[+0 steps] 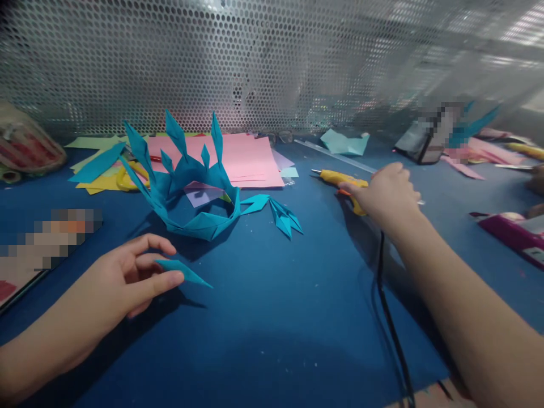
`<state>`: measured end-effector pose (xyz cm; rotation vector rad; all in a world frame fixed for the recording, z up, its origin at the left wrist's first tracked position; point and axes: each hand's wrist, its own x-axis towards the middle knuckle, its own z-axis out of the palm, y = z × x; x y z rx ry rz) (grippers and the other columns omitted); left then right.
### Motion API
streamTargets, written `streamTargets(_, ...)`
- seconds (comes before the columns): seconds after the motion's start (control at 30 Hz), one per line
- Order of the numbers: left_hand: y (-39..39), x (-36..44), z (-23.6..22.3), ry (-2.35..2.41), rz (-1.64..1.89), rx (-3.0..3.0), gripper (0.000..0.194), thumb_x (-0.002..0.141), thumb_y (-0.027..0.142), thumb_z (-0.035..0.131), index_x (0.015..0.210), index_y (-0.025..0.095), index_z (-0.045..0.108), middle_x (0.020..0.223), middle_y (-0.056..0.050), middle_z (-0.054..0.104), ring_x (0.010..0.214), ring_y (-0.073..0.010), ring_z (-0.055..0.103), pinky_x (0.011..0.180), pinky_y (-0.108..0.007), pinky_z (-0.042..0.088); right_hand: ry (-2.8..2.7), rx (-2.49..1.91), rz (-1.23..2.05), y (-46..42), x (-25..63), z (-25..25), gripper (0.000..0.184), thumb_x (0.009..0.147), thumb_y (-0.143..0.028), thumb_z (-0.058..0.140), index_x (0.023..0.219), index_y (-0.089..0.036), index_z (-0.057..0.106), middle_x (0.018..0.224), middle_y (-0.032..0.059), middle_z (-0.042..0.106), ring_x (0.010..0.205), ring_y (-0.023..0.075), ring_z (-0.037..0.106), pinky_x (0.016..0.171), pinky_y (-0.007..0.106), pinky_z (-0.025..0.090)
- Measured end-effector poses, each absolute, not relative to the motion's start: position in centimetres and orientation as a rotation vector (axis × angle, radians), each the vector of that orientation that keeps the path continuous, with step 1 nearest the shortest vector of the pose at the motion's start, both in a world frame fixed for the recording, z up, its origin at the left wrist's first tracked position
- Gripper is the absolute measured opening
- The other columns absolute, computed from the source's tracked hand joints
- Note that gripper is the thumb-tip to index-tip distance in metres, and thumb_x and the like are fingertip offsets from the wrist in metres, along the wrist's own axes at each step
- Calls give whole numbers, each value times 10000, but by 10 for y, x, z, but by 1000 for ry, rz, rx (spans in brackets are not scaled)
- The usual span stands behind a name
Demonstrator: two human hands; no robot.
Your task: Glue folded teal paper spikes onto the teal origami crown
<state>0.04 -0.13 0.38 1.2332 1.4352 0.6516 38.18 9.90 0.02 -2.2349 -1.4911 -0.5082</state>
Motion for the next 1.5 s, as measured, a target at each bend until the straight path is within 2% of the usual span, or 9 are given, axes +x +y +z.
streamTargets(0.07,-1,-2,2,1443,623,1328,314,651,475,777,758,233,609,518,87,543,431,-88,356,414,-214,247,-1511,-2158,-474,86,357,12,365,802,-274,755,1015,4,653,902,275,645,777,255,576,603,369,349)
streamTargets(0.2,-6,-5,-1,1464,715,1599,208,708,423,743,657,225,700,525,47,583,484,-112,420,463,-232,290,-1895,-1710,-248,42,283,24,114,905,-308,656,872,-202,681,836,52,675,729,138,607,673,271,473)
streamTargets(0.37,-12,-4,4,1270,975,1949,107,742,215,680,657,266,721,647,61,721,522,-114,528,542,-244,410,-2266,-706,176,-5,207,7,108,941,-267,628,1021,-196,644,881,42,716,806,124,672,727,207,547)
streamTargets(0.47,-12,-4,8,1240,1022,2067,158,750,162,650,643,268,700,619,79,713,596,-125,583,712,-275,473,-2236,-694,253,-9,194,2,53,950,-193,593,970,-180,640,864,44,707,814,119,672,739,194,549)
streamTargets(0.6,-13,-6,10,1442,997,1944,78,786,308,683,719,270,670,609,75,602,528,-131,503,514,-258,410,-2196,-725,331,2,196,21,69,899,-124,610,873,-186,620,808,19,687,740,96,654,685,179,537)
streamTargets(0.7,-14,-8,8,1507,989,1849,242,906,444,562,743,265,548,641,73,503,534,-141,479,488,-266,396,-2037,-867,351,17,196,42,93,869,-148,635,817,-210,591,719,-19,646,629,93,598,602,217,506)
streamTargets(0.83,-15,-8,-3,1393,809,2201,226,980,424,463,967,254,612,927,0,629,804,-208,610,714,-360,497,-1829,-919,590,43,188,44,99,854,-183,635,798,-213,559,692,-36,591,607,95,557,546,236,454)
streamTargets(1.0,-21,-8,-22,1423,730,2647,461,1011,477,379,1307,178,568,1266,-128,642,1100,-339,617,848,-506,528,-1890,-904,661,63,174,21,74,834,-174,619,803,-194,555,738,-32,605,643,89,552,587,244,459)
streamTargets(1.5,-20,-6,-21,1519,544,2989,571,989,445,400,1306,39,646,1265,-239,702,983,-372,696,730,-519,624,-1935,-937,718,61,175,8,89,804,-166,622,758,-192,550,712,-25,633,663,94,602,620,233,488)
